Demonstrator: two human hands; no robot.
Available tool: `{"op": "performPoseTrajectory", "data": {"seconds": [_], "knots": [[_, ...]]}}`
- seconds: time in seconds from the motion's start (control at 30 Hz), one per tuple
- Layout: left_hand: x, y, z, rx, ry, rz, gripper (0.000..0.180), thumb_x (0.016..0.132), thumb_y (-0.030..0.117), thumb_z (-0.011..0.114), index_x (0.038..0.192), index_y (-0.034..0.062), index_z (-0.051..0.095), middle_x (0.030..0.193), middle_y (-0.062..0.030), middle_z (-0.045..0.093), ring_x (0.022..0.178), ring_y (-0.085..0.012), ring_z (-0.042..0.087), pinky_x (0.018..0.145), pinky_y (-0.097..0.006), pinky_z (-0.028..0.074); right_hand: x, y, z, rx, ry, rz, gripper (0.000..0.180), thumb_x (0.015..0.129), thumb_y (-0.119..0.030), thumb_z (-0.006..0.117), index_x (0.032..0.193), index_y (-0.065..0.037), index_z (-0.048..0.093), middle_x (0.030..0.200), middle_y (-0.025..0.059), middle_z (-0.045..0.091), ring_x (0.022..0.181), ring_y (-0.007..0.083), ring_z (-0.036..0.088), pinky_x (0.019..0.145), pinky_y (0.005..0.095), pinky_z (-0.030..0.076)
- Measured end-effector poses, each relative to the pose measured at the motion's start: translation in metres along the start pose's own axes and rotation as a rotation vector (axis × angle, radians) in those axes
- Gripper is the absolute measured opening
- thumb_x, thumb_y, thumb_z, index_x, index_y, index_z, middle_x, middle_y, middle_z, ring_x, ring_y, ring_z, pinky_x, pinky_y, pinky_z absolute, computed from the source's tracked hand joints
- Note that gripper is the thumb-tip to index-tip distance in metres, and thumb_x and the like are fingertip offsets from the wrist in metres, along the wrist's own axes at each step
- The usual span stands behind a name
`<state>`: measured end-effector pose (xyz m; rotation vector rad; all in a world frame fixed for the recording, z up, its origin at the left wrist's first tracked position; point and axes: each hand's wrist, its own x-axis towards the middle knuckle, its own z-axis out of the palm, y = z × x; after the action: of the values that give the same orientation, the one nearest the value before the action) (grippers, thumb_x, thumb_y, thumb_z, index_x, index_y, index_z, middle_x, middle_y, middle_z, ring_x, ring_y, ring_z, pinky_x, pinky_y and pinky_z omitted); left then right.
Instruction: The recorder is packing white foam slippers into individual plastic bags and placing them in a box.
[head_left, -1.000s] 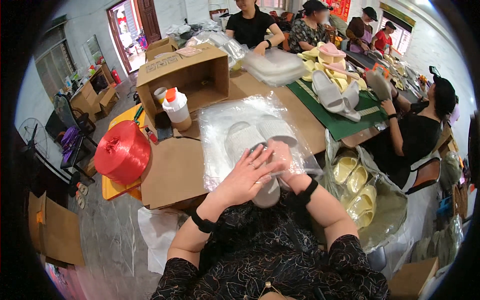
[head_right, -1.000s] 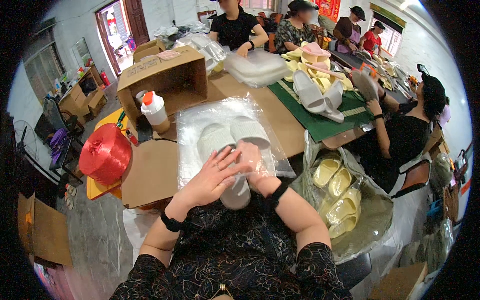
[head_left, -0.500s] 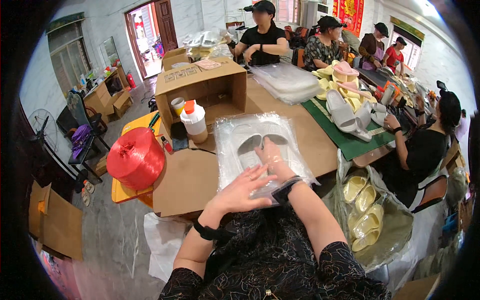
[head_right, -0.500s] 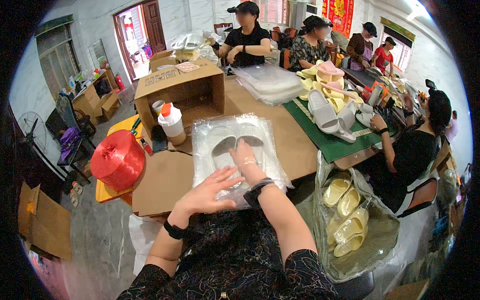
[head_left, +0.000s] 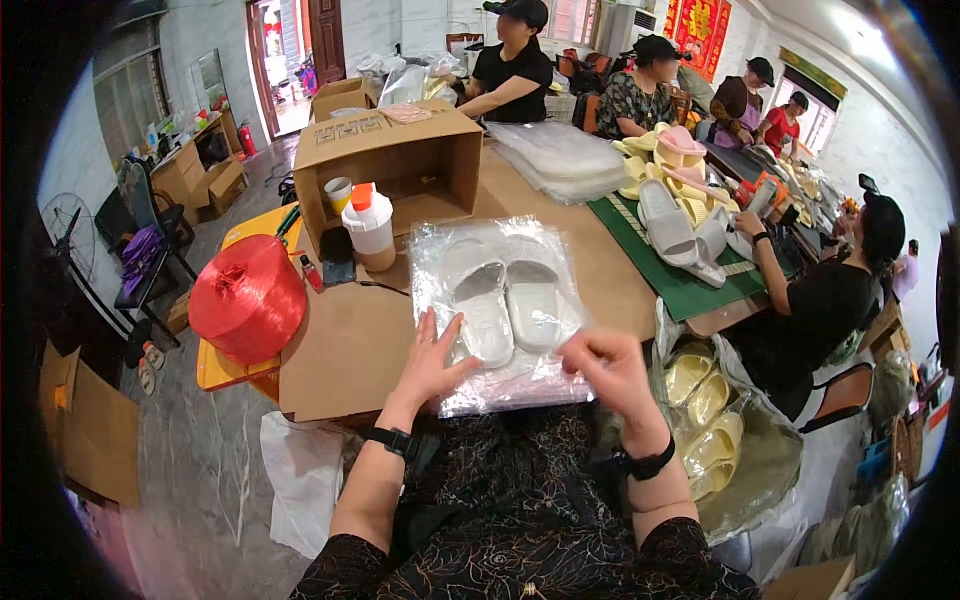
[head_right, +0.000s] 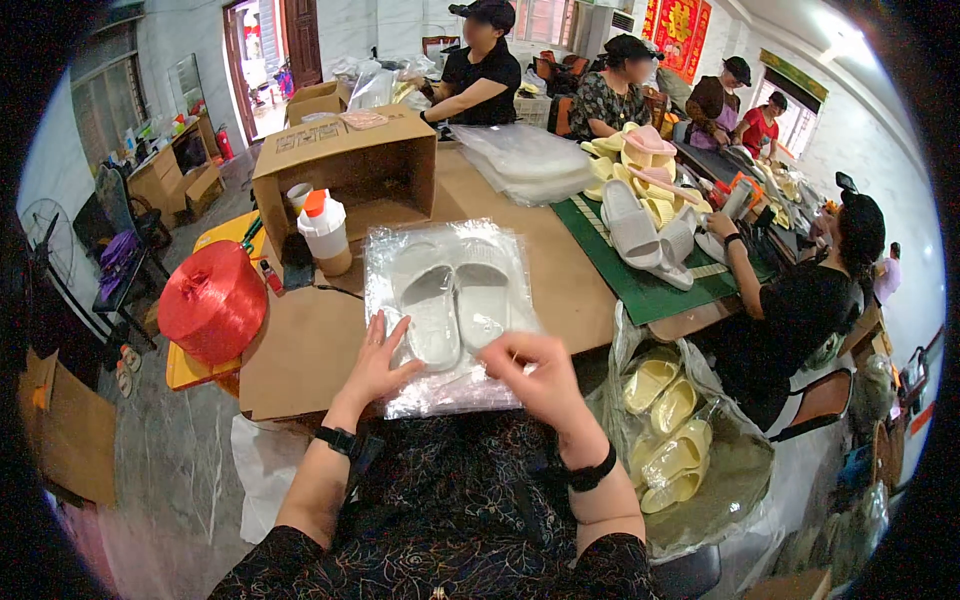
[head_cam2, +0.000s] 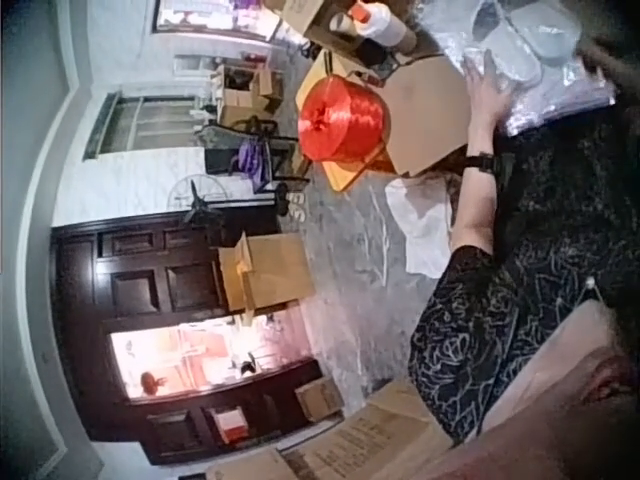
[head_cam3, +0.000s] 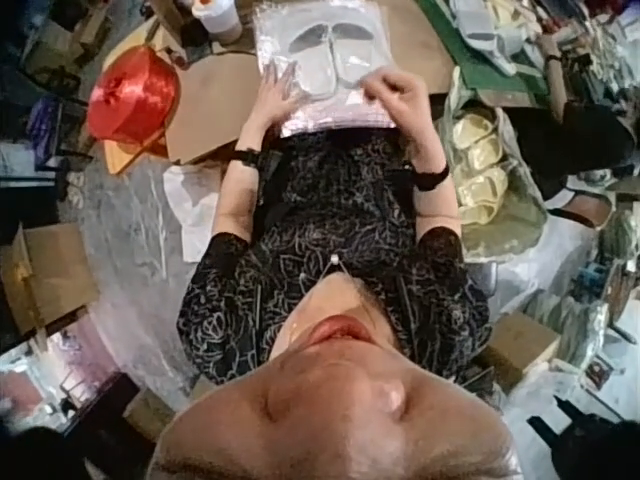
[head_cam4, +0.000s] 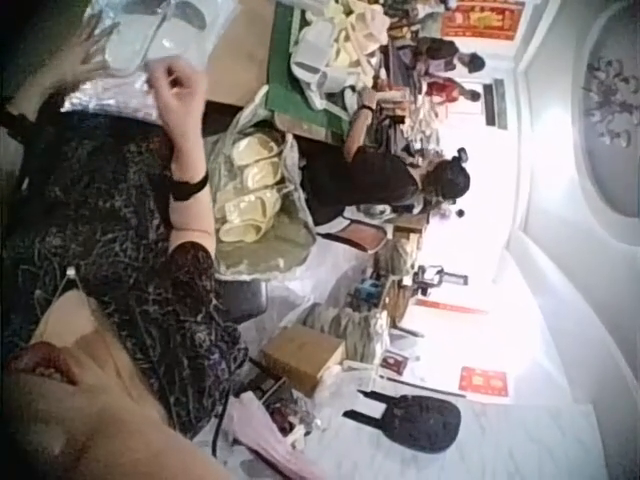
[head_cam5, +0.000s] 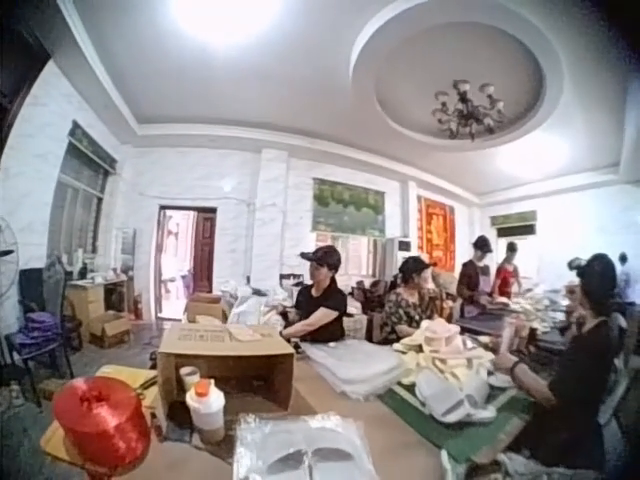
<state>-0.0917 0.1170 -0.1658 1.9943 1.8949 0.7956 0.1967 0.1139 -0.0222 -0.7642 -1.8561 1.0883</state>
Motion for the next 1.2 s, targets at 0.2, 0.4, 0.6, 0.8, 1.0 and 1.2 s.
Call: {"op": "performPoseTrajectory", "data": {"seconds": [0.2,0.4,0.6,0.8,1.0,1.2], "knots": [[-0.002,-0.007,0.013,0.010,0.077,0.039,0.080,0.084,0.047,0.072,0.152,0.0210,0.041,0.159,-0.0297,0.021,0.150,-0.0428,0.017,0.119,-0.050,0.023,0.045,0.056,-0.007,-0.439,0.161,-0.306,0.027,0.085,-0.019,0.074,0.109,-0.006,0.072,0.115,0.0133,0.068,0.111,0.0338,0.062,0.097,0.0403,0.048],[-0.004,-0.013,0.015,-0.023,0.110,0.073,0.079,0.082,0.047,0.073,0.151,0.0220,0.042,0.158,-0.0275,0.026,0.149,-0.0417,0.020,0.119,-0.050,0.023,0.028,0.155,0.012,-0.717,-0.002,-0.184,0.044,0.083,-0.035,0.075,0.120,-0.012,0.069,0.132,0.0155,0.061,0.123,0.0378,0.055,0.104,0.0431,0.044],[-0.004,-0.007,0.011,-0.023,0.097,0.035,0.079,0.080,0.049,0.074,0.149,0.0209,0.046,0.156,-0.0276,0.030,0.148,-0.0415,0.022,0.119,-0.049,0.025,0.012,0.185,0.033,-0.840,0.141,-0.226,0.051,0.087,-0.039,0.069,0.133,-0.018,0.060,0.148,0.0109,0.048,0.142,0.0338,0.036,0.113,0.0488,0.031],[-0.006,-0.010,0.013,-0.032,0.114,0.051,0.079,0.080,0.048,0.074,0.149,0.0212,0.046,0.156,-0.0252,0.032,0.148,-0.0397,0.023,0.119,-0.049,0.026,0.011,0.185,0.036,-0.856,0.164,-0.232,0.048,0.088,-0.037,0.067,0.133,-0.019,0.060,0.147,0.0101,0.048,0.142,0.0322,0.037,0.112,0.0482,0.031],[-0.005,-0.009,0.013,-0.043,0.113,0.023,0.080,0.078,0.043,0.077,0.148,0.0191,0.047,0.156,-0.0255,0.034,0.149,-0.0374,0.024,0.119,-0.047,0.025,0.011,0.188,0.035,-0.852,0.185,-0.255,0.048,0.088,-0.037,0.067,0.133,-0.018,0.060,0.146,0.0104,0.049,0.141,0.0328,0.038,0.112,0.0479,0.031],[-0.007,-0.010,0.009,-0.064,0.119,0.018,0.078,0.079,0.044,0.076,0.147,0.0218,0.047,0.157,-0.0227,0.033,0.148,-0.0375,0.024,0.119,-0.048,0.026,0.011,0.187,0.035,-0.838,0.184,-0.275,0.050,0.087,-0.036,0.069,0.133,-0.018,0.060,0.146,0.0122,0.049,0.140,0.0347,0.040,0.112,0.0476,0.032]]}}
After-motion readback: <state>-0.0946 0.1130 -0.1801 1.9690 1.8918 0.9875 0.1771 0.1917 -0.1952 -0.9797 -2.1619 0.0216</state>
